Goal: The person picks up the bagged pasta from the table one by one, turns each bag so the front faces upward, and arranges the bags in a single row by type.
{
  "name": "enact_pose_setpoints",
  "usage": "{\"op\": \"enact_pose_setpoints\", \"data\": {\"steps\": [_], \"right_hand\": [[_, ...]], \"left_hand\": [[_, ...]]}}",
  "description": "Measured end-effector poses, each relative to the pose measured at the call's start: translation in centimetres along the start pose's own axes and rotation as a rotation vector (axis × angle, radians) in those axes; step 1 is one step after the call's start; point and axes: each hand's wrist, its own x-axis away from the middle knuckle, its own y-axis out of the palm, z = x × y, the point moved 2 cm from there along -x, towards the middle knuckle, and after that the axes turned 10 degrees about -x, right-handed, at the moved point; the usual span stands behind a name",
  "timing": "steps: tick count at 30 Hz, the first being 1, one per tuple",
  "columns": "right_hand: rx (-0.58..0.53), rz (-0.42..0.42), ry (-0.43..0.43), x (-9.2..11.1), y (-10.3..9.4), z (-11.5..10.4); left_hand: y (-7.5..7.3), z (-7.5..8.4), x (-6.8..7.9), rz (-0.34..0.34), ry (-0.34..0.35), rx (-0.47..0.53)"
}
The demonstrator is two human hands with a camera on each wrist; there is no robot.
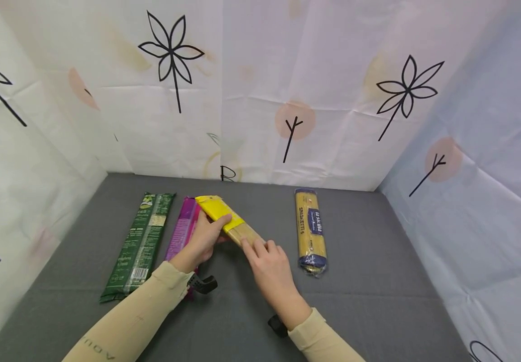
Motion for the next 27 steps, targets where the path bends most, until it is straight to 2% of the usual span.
{"op": "enact_pose_setpoints", "data": {"steps": [5, 9, 14, 21, 24, 27], "right_hand": [[-0.029, -0.027, 0.015, 0.4, 0.2, -0.1], [-0.112, -0.044, 0.045, 0.8, 0.2, 0.0], [-0.281, -0.068, 0.107, 1.3, 0.2, 0.7], [-0.511, -0.141, 0.223, 1.8, 0.2, 1.6], [-0.630, -0.171, 0.303, 1.9, 0.3, 1.8], [-0.797, -0.202, 0.420, 1.9, 0.4, 2.0]], "left_hand": [[-0.1, 0.0, 0.2, 0.010, 0.016, 0.008], [-0.3, 0.1, 0.3, 0.009, 0.034, 0.024], [-0.7, 0.4, 0.1, -0.014, 0.060, 0.075], [-1.6, 0.9, -0.1, -0.054, 0.054, 0.038], [-1.8, 1.1, -0.2, -0.077, 0.070, 0.026], [-2.0, 1.2, -0.2, -0.104, 0.081, 0.027]]}}
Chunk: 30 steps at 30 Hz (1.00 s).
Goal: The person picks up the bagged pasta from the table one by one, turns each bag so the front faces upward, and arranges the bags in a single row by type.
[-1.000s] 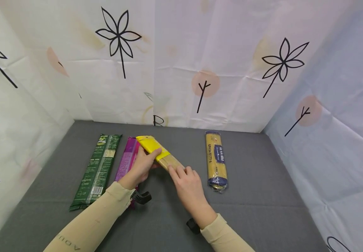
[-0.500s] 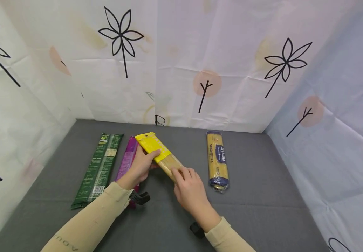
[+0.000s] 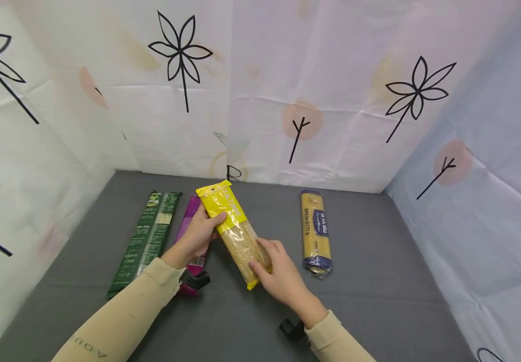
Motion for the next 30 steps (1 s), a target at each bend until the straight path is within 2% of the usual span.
{"op": "enact_pose_setpoints", "data": {"steps": [3, 6, 11, 16, 30], "right_hand": [[-0.200, -0.043, 0.121, -0.3, 0.2, 0.2], [-0.375, -0.108, 0.207, -0.5, 0.5, 0.2], [-0.557, -0.174, 0.246, -0.9, 1.1, 0.3], [-0.623, -0.195, 0.263, -1.0, 1.8, 0.0], [-0.696, -0.139, 0.301, -1.0, 2.1, 0.6]], "left_hand": [[-0.2, 0.1, 0.0, -0.029, 0.011, -0.009], [-0.3, 0.2, 0.1, -0.061, 0.019, -0.038], [-0.5, 0.2, 0.1, -0.088, 0.038, -0.074], [-0.7, 0.1, 0.3, -0.070, 0.078, -0.089], [0.4, -0.3, 0.1, -0.012, 0.148, -0.180]]}}
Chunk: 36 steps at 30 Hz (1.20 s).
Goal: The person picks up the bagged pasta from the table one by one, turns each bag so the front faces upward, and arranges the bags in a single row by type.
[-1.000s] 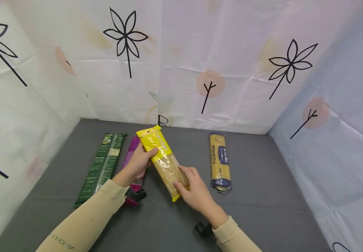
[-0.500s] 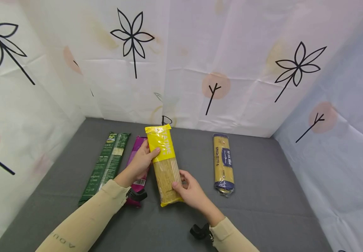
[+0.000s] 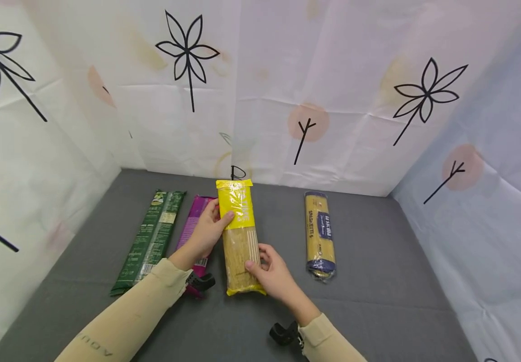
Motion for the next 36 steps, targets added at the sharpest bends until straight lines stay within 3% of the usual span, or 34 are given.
{"op": "enact_pose_setpoints", "data": {"steps": [4, 11, 14, 19, 26, 31, 36], "right_hand": [[-0.028, 0.056, -0.018, -0.1, -0.3, 0.0], [-0.012, 0.133, -0.075, -0.2, -1.1, -0.3], [-0.028, 0.193, -0.066, -0.3, -1.8, -0.4], [-0.018, 0.304, -0.027, -0.6, -3.3, -0.6], [-0.001, 0.422, 0.081, -1.0, -4.7, -0.3], [0.011, 0.458, 0.131, -1.3, -5.1, 0.1], [0.018, 0.490, 0.158, -1.5, -5.4, 0.3]], "left_hand": [[0.7, -0.5, 0.1, -0.005, 0.007, -0.068], [2.3, -0.8, 1.0, -0.086, 0.147, -0.237], [3.2, -1.1, 1.1, -0.138, 0.169, -0.327], [4.9, -2.0, 1.6, -0.232, 0.131, -0.416], [6.6, -3.2, 2.4, -0.334, 0.066, -0.429], [7.4, -3.4, 2.5, -0.363, 0.021, -0.432], [7.9, -3.7, 2.5, -0.368, 0.019, -0.510]]}}
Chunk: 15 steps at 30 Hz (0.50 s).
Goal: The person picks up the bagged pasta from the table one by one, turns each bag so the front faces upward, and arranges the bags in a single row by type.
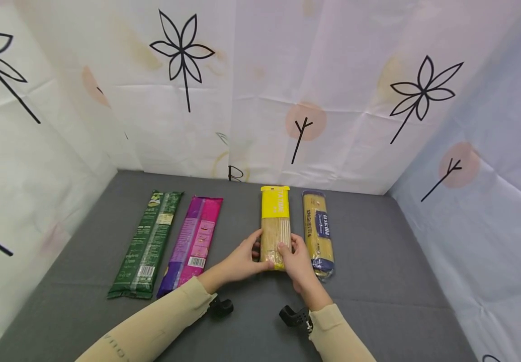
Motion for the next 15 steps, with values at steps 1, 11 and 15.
{"op": "enact_pose_setpoints", "data": {"steps": [1, 11, 15], "right_hand": [[-0.002, 0.003, 0.001, -0.09, -0.05, 0.07], [0.174, -0.025, -0.072, -0.57, -0.58, 0.32], [0.255, -0.034, -0.105, -0.53, -0.61, 0.21]], "left_hand": [[0.08, -0.03, -0.06, 0.002, 0.000, -0.018], [0.86, -0.42, -0.67, 0.003, -0.028, -0.095], [0.88, -0.58, -0.88, 0.013, -0.035, -0.107]]}}
